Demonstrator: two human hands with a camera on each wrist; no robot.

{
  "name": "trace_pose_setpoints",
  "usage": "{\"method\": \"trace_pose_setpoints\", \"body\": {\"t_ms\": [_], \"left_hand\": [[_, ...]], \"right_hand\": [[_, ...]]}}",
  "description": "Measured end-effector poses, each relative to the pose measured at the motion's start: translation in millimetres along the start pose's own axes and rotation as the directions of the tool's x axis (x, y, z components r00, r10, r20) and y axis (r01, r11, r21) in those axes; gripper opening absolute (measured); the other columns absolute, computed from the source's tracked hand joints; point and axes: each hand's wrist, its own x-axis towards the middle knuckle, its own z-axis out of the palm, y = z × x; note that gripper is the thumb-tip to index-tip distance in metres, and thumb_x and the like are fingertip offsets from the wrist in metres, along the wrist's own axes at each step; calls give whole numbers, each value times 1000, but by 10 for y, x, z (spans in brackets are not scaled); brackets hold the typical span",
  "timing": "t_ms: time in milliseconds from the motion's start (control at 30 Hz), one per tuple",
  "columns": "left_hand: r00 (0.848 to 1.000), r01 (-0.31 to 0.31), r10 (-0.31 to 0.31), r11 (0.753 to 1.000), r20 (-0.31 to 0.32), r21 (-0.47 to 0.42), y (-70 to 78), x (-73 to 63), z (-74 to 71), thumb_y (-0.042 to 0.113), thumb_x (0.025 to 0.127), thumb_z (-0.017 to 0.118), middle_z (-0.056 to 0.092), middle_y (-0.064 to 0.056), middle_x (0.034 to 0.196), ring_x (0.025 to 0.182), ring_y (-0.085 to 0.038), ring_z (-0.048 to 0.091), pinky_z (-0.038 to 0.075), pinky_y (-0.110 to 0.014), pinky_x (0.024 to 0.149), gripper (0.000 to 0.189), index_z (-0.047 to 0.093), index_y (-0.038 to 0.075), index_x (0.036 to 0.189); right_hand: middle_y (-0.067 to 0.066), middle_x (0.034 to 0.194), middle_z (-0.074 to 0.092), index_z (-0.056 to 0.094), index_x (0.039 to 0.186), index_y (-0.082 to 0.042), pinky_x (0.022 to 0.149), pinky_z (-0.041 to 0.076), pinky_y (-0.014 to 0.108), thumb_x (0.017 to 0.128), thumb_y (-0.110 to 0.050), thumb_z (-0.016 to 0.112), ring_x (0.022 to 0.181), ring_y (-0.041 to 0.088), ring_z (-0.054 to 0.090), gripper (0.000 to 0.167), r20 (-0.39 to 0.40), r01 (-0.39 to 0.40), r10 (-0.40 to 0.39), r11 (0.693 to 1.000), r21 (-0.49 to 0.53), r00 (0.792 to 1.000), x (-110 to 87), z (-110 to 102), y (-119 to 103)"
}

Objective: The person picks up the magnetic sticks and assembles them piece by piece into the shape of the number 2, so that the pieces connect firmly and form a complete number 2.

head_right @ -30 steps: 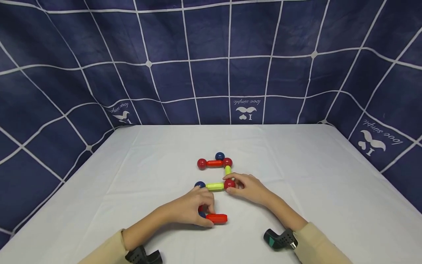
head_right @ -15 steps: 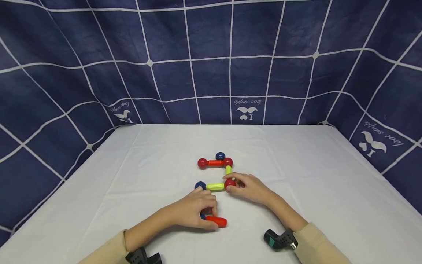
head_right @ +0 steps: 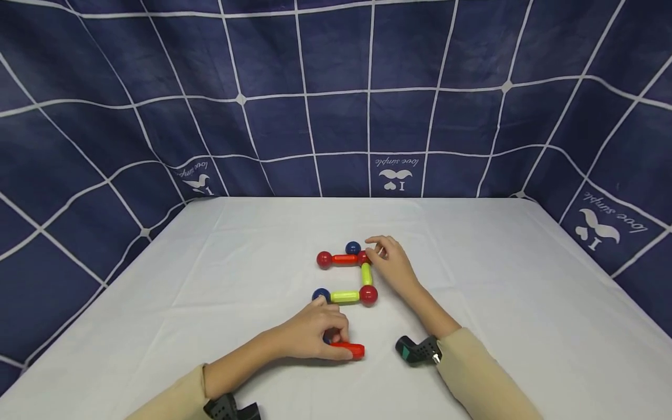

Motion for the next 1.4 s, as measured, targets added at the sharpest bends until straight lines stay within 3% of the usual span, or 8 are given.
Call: {"method": "trace_pose_setpoints", "body": {"t_ms": [100,267,533,633,800,933,1133,1400], "left_hand": [[1000,2,-2,1000,3,-13,-3,4,3,49,79,62,45,22,61,65,10,37,23,-16,69,21,58,30,71],[1000,8,-8,999,13,-31,-10,7,6,49,79,62,45,22,61,66,10,37,23,-17,69,21,57,30,71],[1000,-4,4,999,3,-46,-24,-5,8,48,79,63,44,21,60,64,10,36,22,-17,69,21,56,30,70],[1000,-4,4,998,3,-59,-29,-7,6,47,79,63,44,21,60,64,10,36,21,-18,69,21,56,29,71],[1000,-4,4,997,3,-75,-29,-8,2,46,79,64,44,21,59,64,9,36,21,-18,69,20,57,29,71],[1000,-9,9,996,-1,-85,-27,-3,-2,45,79,64,44,21,59,63,9,36,21,-18,69,20,57,29,71],[1000,-11,11,996,2,-91,-21,8,-7,45,79,64,44,21,59,63,9,37,22,-17,70,19,57,29,71],[1000,4,-2,995,13,-99,-24,-13,-21,45,79,64,44,20,59,63,8,37,21,-18,69,19,57,29,71]], "right_hand": [[12,102,55,55,119,-8,76,42,28,90,-27,53,91,22,50,34,14,-84,84,996,35,996,123,69,17],[15,120,54,47,128,-10,92,42,39,91,-38,50,108,27,50,46,146,-224,215,973,53,966,265,155,56],[15,120,55,52,125,-11,95,31,50,86,-43,53,110,29,46,50,184,-243,261,963,-118,948,331,241,31],[15,117,56,53,124,-10,93,36,45,86,-42,54,105,28,47,49,161,-258,270,962,-94,949,325,254,17],[15,114,53,49,126,-7,77,43,27,87,-40,55,97,24,47,51,96,-262,254,962,73,962,308,231,0],[14,115,52,48,126,-7,76,42,25,87,-38,56,101,24,46,50,24,-222,221,965,139,975,255,166,-45],[14,111,56,51,122,-7,94,33,40,87,-31,59,105,26,47,44,-30,-92,96,988,122,995,101,70,-98],[10,110,58,52,119,-8,88,37,38,86,-26,61,98,19,47,39,-14,-26,27,998,48,1000,-279,-69,-120]]}}
